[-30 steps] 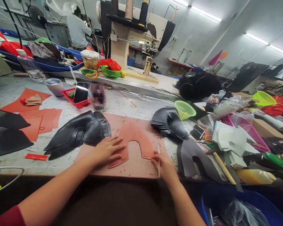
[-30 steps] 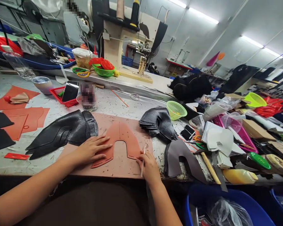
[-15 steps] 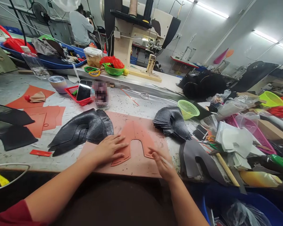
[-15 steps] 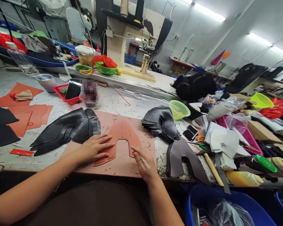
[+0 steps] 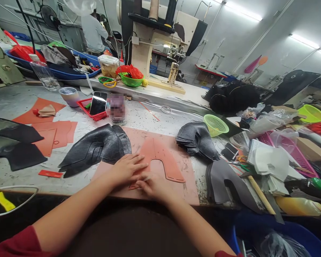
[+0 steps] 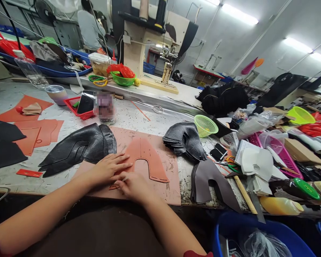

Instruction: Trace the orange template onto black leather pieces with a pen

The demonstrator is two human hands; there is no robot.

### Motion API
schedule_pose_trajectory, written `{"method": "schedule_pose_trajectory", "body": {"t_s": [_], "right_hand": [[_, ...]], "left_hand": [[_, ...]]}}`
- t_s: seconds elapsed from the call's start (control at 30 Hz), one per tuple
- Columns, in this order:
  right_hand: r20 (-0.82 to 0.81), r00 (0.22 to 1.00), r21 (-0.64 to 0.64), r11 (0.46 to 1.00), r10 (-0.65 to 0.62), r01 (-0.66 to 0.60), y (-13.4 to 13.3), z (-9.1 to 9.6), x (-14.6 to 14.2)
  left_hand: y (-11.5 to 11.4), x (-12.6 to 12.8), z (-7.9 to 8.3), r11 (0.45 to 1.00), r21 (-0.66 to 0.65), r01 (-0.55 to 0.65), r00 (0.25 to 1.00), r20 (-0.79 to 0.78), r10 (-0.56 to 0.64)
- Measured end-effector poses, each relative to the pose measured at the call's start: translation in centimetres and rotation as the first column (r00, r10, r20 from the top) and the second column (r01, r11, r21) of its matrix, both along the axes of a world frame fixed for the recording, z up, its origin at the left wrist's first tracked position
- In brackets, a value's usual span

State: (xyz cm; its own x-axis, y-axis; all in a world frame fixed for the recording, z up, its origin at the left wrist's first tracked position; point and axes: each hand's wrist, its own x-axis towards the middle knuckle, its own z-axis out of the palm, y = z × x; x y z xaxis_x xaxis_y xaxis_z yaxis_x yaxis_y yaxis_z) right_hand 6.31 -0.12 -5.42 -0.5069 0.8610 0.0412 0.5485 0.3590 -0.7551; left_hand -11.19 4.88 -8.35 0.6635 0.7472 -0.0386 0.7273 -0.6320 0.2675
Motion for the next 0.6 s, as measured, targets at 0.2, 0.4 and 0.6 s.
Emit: {"method": "schedule_pose_trajectory", "body": {"t_s": [0.2, 0.4, 0.6], "right_hand": [[0.060, 0.921, -0.044, 0.921, -0.385, 0.387, 0.4, -0.7, 9.2], [0.148, 0.875, 0.283, 0.867, -0.461, 0.409, -2.7, -3.4, 12.2], [0.085, 0.867, 0.389, 0.818, -0.490, 0.424, -2.8, -4.8, 11.5]], "left_hand": [[0.3, 0.4, 1.9, 0.995, 0.079, 0.067, 0.996, -0.071, -0.061], [2.2, 4.9, 3.2, 0.985, 0.152, 0.076, 0.991, -0.121, -0.058], [3.5, 9.4, 0.7, 0.961, 0.130, 0.244, 0.969, -0.007, -0.246]]}}
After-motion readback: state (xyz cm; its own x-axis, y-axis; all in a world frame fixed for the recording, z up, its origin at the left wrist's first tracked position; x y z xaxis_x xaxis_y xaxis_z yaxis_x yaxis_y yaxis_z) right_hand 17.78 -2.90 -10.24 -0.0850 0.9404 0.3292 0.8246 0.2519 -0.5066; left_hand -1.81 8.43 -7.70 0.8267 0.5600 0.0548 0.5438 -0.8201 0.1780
